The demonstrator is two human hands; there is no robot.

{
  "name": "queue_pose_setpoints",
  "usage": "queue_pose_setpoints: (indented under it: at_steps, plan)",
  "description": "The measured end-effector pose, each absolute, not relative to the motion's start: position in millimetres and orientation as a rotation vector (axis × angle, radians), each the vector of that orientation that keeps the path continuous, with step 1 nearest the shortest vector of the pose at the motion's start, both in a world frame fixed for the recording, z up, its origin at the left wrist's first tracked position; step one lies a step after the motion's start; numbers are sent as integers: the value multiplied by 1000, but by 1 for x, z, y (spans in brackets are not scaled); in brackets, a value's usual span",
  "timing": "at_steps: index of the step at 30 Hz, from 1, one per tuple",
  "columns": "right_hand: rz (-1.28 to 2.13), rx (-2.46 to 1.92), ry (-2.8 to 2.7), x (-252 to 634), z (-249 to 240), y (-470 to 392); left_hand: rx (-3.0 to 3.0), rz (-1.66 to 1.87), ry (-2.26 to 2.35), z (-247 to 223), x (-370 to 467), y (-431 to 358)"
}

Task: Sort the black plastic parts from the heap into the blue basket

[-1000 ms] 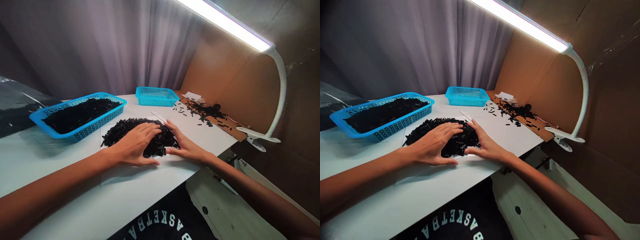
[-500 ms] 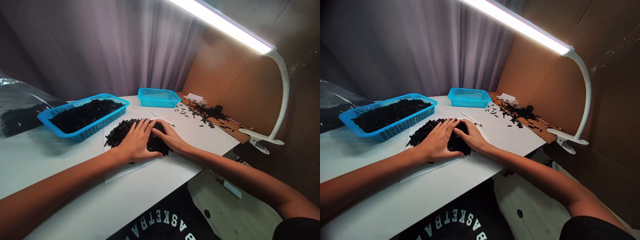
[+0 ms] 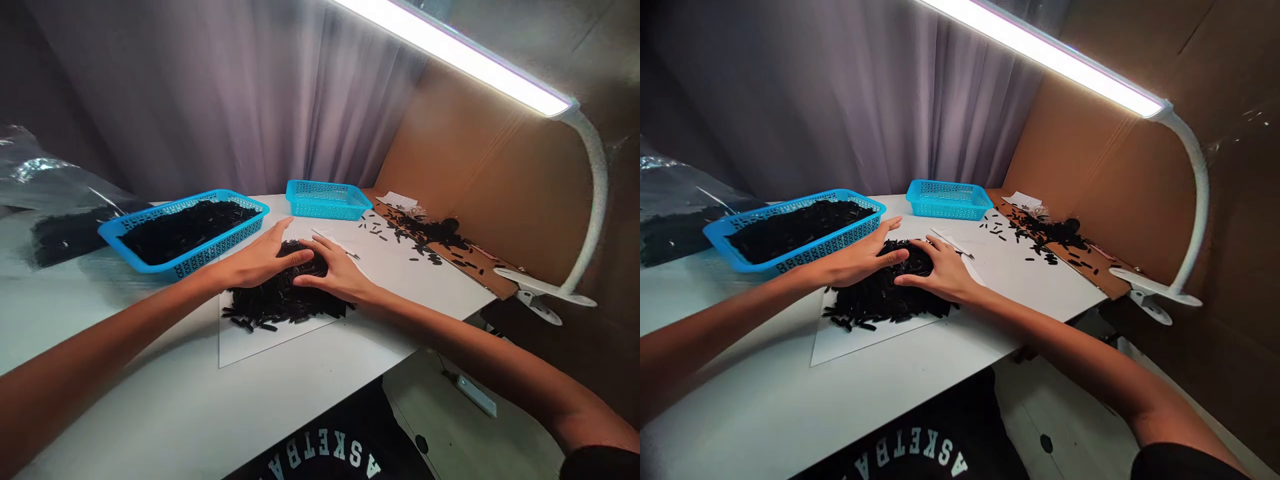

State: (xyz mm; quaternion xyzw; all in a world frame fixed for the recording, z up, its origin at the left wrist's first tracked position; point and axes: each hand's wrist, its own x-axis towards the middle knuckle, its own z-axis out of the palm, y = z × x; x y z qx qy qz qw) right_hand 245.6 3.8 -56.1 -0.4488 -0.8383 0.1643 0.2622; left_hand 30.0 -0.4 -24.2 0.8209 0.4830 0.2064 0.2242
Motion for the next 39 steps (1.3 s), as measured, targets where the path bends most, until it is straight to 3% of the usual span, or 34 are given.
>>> queue_pose_setpoints:
  at_steps: [8,39]
  plan:
    - [343,-1256,-2351,232,-53,10,2295,638,1453,-60,34,8]
    - [351,-943,-2330,214,-46,37,2076,931,1323,-58,34,8]
